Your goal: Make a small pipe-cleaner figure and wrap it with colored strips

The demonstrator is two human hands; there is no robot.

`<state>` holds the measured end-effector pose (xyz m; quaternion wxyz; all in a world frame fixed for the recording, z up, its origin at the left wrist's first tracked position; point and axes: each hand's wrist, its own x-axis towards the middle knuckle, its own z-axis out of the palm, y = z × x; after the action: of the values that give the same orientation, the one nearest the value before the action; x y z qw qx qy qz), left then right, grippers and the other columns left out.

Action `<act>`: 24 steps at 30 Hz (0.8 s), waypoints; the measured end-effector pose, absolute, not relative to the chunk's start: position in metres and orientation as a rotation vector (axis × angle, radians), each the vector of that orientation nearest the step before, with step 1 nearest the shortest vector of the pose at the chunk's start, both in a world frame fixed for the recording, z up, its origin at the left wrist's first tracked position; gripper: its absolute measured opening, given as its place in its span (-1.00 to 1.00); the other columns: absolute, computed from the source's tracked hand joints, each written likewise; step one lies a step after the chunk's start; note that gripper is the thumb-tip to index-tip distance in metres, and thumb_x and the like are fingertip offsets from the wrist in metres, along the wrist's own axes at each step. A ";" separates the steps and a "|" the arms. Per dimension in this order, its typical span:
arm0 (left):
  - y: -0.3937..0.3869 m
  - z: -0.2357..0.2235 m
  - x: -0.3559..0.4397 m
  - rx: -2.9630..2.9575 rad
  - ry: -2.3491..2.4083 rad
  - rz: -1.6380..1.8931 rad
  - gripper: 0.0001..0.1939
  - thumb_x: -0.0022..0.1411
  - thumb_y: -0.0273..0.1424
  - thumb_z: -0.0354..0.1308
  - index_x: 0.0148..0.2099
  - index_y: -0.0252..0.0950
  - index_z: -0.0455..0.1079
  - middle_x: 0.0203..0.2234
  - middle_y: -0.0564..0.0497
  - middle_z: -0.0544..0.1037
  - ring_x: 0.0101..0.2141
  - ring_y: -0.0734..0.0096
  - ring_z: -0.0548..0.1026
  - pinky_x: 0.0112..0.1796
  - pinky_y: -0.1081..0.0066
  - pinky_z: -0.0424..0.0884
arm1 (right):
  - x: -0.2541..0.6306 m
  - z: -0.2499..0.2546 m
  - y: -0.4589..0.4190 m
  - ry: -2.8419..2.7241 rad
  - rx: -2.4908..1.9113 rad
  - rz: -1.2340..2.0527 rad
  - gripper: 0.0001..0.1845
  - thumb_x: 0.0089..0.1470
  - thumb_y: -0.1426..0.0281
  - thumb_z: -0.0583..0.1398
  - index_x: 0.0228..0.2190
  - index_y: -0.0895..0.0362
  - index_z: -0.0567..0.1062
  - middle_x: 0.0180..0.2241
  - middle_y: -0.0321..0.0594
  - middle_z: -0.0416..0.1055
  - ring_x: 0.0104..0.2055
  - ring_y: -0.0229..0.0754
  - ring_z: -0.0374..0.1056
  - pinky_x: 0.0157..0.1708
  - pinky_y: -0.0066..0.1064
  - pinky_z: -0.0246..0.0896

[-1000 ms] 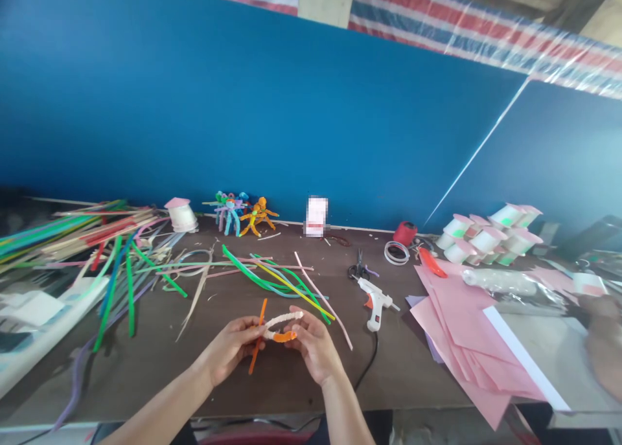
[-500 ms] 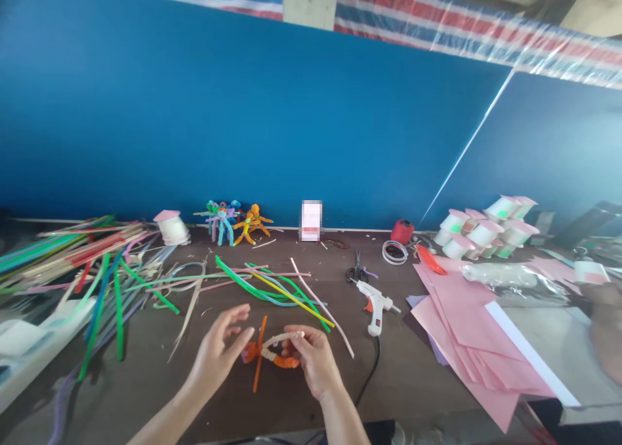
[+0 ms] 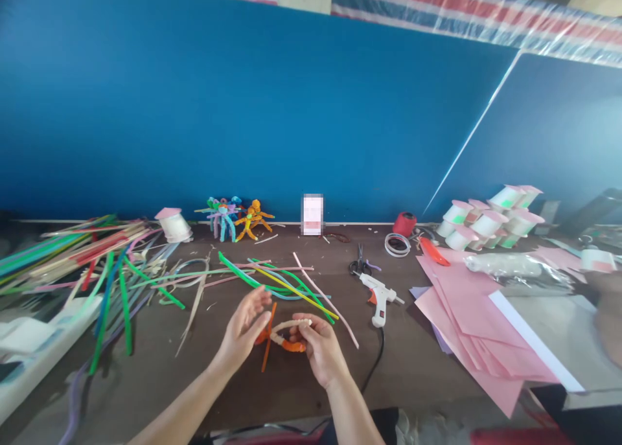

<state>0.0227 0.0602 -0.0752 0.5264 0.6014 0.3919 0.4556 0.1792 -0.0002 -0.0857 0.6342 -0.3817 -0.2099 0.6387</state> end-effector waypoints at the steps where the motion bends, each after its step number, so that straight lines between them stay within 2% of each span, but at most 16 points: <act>1: 0.062 -0.076 0.022 1.335 0.895 0.989 -0.45 0.06 -0.27 0.14 0.08 -0.31 0.14 -0.12 -0.16 0.38 -0.13 0.25 0.39 -0.10 0.30 0.28 | 0.179 -0.086 0.000 -0.497 -0.883 1.463 -0.72 -0.21 0.33 0.34 -0.38 0.21 0.52 -0.55 -0.24 0.45 -0.52 -0.31 0.34 -0.48 -0.51 0.21; 4: 0.064 -0.076 0.021 1.188 0.819 0.776 -0.41 -0.05 -0.26 0.23 0.03 -0.35 0.19 -0.28 -0.09 0.44 -0.34 0.38 0.45 -0.32 0.42 0.35 | 0.178 -0.087 0.000 -0.584 -0.967 1.447 -0.72 -0.18 0.29 0.32 -0.39 0.20 0.53 -0.54 -0.24 0.45 -0.52 -0.31 0.34 -0.47 -0.50 0.21; 7: 0.068 -0.075 0.019 1.215 0.808 0.626 -0.49 -0.09 -0.26 0.25 -0.10 -0.40 0.29 -0.42 -0.01 0.45 -0.48 0.47 0.42 -0.48 0.49 0.32 | 0.175 -0.087 0.000 -0.670 -1.082 1.428 -0.70 -0.19 0.24 0.31 -0.42 0.21 0.54 -0.56 -0.24 0.45 -0.54 -0.30 0.33 -0.46 -0.46 0.22; 9: 0.073 -0.071 0.017 1.251 0.821 0.543 -0.55 -0.05 -0.24 0.21 -0.15 -0.42 0.32 -0.46 -0.02 0.46 -0.52 0.46 0.42 -0.52 0.49 0.31 | 0.174 -0.087 0.000 -0.707 -1.141 1.429 -0.66 -0.21 0.20 0.32 -0.42 0.21 0.54 -0.57 -0.24 0.44 -0.56 -0.30 0.32 -0.47 -0.45 0.22; 11: 0.077 -0.064 0.017 1.344 0.918 0.657 -0.59 0.01 -0.27 0.16 -0.12 -0.42 0.31 -0.41 -0.07 0.47 -0.46 0.42 0.45 -0.47 0.46 0.35 | 0.173 -0.089 0.001 -0.715 -1.181 1.404 -0.63 -0.23 0.18 0.32 -0.43 0.22 0.54 -0.60 -0.25 0.43 -0.58 -0.29 0.31 -0.50 -0.46 0.20; 15: 0.070 -0.053 0.023 1.780 1.014 1.142 -0.66 0.13 -0.39 0.04 -0.02 -0.33 0.25 -0.26 -0.12 0.45 -0.29 0.38 0.43 -0.30 0.39 0.38 | 0.173 -0.096 0.005 -0.648 -1.167 1.383 -0.61 -0.27 0.18 0.33 -0.44 0.23 0.53 -0.62 -0.26 0.41 -0.60 -0.30 0.30 -0.54 -0.47 0.18; 17: 0.061 -0.053 0.030 2.035 0.806 1.070 -0.72 0.16 -0.45 -0.02 -0.06 -0.29 0.30 -0.25 -0.10 0.45 -0.25 0.38 0.42 -0.23 0.39 0.37 | 0.174 -0.098 0.006 -0.649 -1.111 1.413 -0.64 -0.24 0.20 0.33 -0.44 0.23 0.52 -0.61 -0.26 0.41 -0.59 -0.30 0.30 -0.54 -0.47 0.18; 20: 0.051 -0.062 0.039 2.207 0.686 0.931 -0.64 0.18 -0.52 -0.08 0.04 -0.30 0.23 -0.12 -0.15 0.40 -0.11 0.32 0.38 -0.11 0.31 0.33 | 0.174 -0.097 0.006 -0.678 -1.013 1.437 -0.70 -0.17 0.23 0.30 -0.44 0.21 0.49 -0.59 -0.26 0.41 -0.58 -0.28 0.31 -0.53 -0.46 0.19; 24: 0.053 -0.075 0.041 2.263 0.671 0.800 -0.61 0.18 -0.53 -0.10 0.08 -0.35 0.18 -0.13 -0.18 0.44 -0.12 0.29 0.41 -0.12 0.29 0.35 | 0.172 -0.092 0.004 -0.670 -0.975 1.421 -0.75 -0.11 0.25 0.27 -0.44 0.18 0.44 -0.58 -0.28 0.41 -0.56 -0.25 0.33 -0.54 -0.46 0.19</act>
<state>0.0411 0.0527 -0.0747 0.3188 0.8607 0.2552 0.3042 0.1719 0.0036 -0.0925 0.6023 -0.4210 -0.2894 0.6134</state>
